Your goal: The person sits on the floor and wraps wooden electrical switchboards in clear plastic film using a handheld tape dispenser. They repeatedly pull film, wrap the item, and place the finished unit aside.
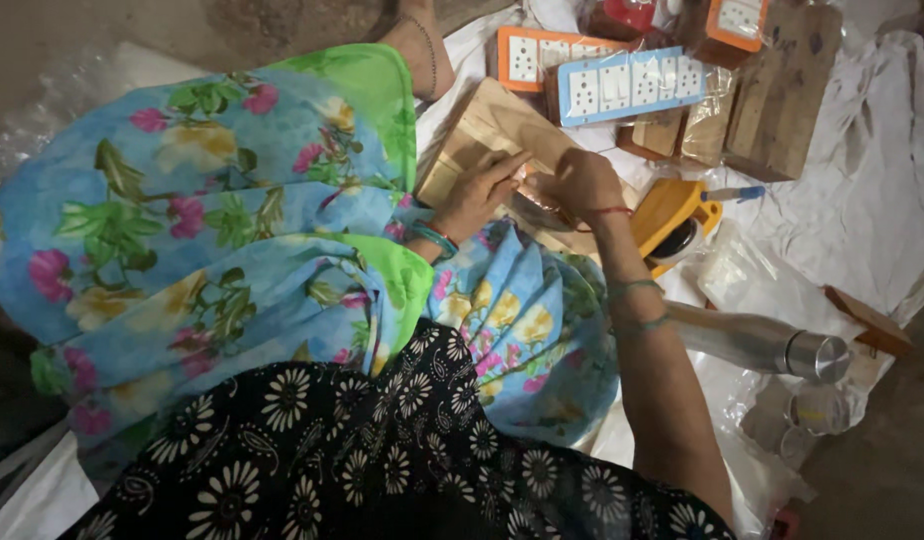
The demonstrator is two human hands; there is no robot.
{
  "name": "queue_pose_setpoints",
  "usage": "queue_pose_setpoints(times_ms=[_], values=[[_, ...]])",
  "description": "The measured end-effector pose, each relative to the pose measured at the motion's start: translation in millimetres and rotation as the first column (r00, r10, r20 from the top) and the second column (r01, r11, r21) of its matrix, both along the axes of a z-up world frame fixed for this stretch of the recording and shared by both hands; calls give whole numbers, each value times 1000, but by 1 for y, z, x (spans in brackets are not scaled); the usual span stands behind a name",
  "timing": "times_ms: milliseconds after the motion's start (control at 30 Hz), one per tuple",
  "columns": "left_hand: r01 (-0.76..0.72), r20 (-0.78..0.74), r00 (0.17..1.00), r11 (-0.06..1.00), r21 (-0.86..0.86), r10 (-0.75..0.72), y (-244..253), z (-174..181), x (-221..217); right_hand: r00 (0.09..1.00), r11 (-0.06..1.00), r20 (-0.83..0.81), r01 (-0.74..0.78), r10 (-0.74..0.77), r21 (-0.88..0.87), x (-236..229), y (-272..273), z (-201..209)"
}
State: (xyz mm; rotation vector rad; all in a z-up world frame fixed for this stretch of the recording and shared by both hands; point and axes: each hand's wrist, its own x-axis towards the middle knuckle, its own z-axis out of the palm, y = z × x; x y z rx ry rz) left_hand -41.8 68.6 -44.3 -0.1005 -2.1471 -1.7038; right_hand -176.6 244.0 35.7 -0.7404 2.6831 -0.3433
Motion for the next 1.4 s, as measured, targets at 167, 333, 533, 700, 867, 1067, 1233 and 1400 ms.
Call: queue_pose_setpoints(times_ms=[167, 333, 533, 700, 867, 1067, 1233, 1400], values=[[-1, 15, 1000, 994, 105, -1, 3, 2, 5, 945, 952, 278, 232, -173, -198, 18, 26, 11], [-199, 36, 978, 971, -134, 205, -8, 36, -7, 842, 244, 441, 519, -312, -819, 59, 59, 6], [-144, -85, 990, 748, -648, 116, 0, 81, -27, 731, -157, 567, 553, -379, -818, 111, 101, -26], [-94, -212, 976, 762, -641, -58, 1, 81, -16, 712, -121, 585, 590, -387, -798, 115, 96, -43], [77, -62, 993, 960, -270, -97, -30, 53, 5, 723, 5, 594, 637, -353, -771, 115, 94, -45], [47, -164, 981, 949, -312, -102, -33, 60, 17, 611, 54, 790, 792, -57, -608, 121, 50, -31], [94, -190, 967, 929, -357, -171, -26, 68, 26, 536, -36, 831, 843, 147, -537, 129, 36, -24], [13, -169, 981, 911, -413, -91, -26, 81, 35, 628, -30, 778, 778, 6, -628, 130, 58, -28]])
